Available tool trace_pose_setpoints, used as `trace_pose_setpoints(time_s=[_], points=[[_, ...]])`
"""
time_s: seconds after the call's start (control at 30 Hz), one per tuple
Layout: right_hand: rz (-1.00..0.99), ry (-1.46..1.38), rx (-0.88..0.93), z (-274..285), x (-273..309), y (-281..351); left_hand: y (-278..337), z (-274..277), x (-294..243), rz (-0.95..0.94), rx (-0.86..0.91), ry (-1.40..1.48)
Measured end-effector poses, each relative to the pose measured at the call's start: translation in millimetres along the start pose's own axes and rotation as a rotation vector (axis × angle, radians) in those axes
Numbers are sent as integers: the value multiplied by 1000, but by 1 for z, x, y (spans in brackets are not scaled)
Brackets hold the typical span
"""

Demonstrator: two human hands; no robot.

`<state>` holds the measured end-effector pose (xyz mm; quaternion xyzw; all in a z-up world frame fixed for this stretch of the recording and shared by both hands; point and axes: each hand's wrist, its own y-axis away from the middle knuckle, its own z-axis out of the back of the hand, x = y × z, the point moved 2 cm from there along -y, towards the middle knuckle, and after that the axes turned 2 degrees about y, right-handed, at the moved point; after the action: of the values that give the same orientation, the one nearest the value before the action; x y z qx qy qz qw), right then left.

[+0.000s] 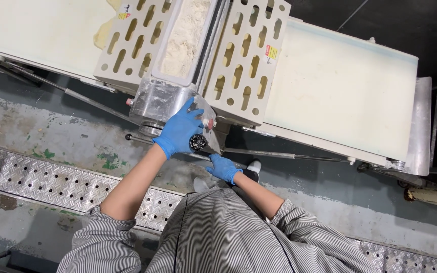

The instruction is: Flattening and folding dough using a commercial dough sheeter machine.

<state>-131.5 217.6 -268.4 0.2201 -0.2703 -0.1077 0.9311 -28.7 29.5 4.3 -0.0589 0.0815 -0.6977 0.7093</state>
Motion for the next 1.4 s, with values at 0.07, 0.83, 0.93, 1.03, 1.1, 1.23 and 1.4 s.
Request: trace_pose_setpoints(time_s=[0.07, 0.83, 0.93, 1.03, 1.1, 1.23, 1.4], points=[[-1, 9, 7, -2, -2, -2, 0, 2, -1, 15, 38, -19], [11, 42, 24, -6, -5, -8, 2, 19, -6, 20, 53, -96], [17, 54, 18, -7, -5, -8, 3, 14, -5, 14, 36, -75], [20, 55, 26, 3, 2, -3, 3, 17, -6, 19, 18, -75], [25, 47, 37, 7, 6, -2, 2, 21, -8, 33, 8, -88], [22, 117, 51, 8, 7, -7, 3, 12, -4, 32, -54, -1], [6, 205, 35, 4, 15, -17, 5, -14, 5, 15, -124, 91]])
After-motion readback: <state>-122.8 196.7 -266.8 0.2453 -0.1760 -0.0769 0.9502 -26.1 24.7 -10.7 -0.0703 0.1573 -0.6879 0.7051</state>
